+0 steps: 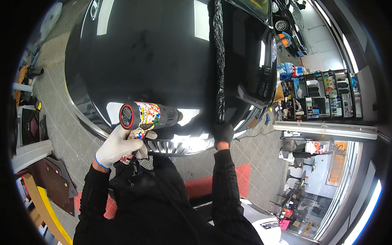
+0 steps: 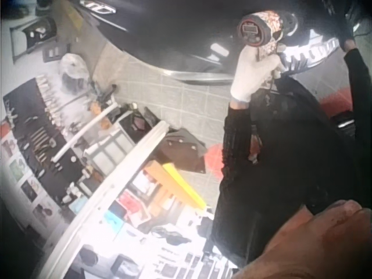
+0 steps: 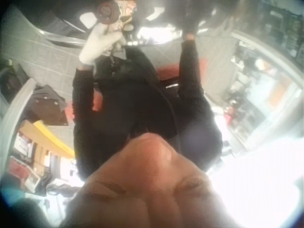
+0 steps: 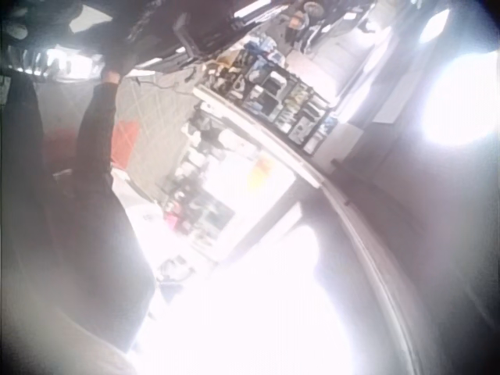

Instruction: The person uses a heat gun to warm a black vinyl wrap on the front of a car and peels it off by hand. The wrap is removed in sections from the hood and front bumper area, with the person repeatedly heating and pulling the material away from the paint.

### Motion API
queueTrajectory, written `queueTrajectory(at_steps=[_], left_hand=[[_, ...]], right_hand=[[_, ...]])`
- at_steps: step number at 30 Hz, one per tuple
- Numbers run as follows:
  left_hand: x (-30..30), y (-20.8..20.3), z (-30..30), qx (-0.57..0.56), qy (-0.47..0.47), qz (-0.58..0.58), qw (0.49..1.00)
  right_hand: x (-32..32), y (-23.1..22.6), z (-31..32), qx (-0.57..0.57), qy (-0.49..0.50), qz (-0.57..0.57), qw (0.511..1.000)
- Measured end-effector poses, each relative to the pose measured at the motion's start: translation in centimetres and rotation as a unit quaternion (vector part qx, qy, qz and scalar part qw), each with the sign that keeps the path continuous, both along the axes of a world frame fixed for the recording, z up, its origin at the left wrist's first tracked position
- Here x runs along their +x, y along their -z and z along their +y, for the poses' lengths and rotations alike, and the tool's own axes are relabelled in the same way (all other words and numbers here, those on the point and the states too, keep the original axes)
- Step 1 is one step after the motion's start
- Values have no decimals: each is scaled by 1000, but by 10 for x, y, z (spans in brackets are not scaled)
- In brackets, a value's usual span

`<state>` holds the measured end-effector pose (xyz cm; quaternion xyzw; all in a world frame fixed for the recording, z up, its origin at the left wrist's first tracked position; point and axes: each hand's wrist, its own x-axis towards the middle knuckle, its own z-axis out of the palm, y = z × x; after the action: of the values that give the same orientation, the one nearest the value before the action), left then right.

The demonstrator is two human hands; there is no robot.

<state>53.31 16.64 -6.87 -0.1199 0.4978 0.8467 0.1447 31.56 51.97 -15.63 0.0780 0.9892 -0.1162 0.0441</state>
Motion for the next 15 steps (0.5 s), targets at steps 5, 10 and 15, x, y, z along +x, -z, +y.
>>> queueTrajectory(at_steps=[5,10,15], left_hand=[[10,10,-5,-7,32,-13,999],[19,15,-8,-9,48,-8,999],[18,16,-7,-30,59,-6,998]], right_hand=[[-4,4,5,44,-18,5,999],[-1,6,7,44,-20,18,999],[-3,6,5,60,-8,1,998]])
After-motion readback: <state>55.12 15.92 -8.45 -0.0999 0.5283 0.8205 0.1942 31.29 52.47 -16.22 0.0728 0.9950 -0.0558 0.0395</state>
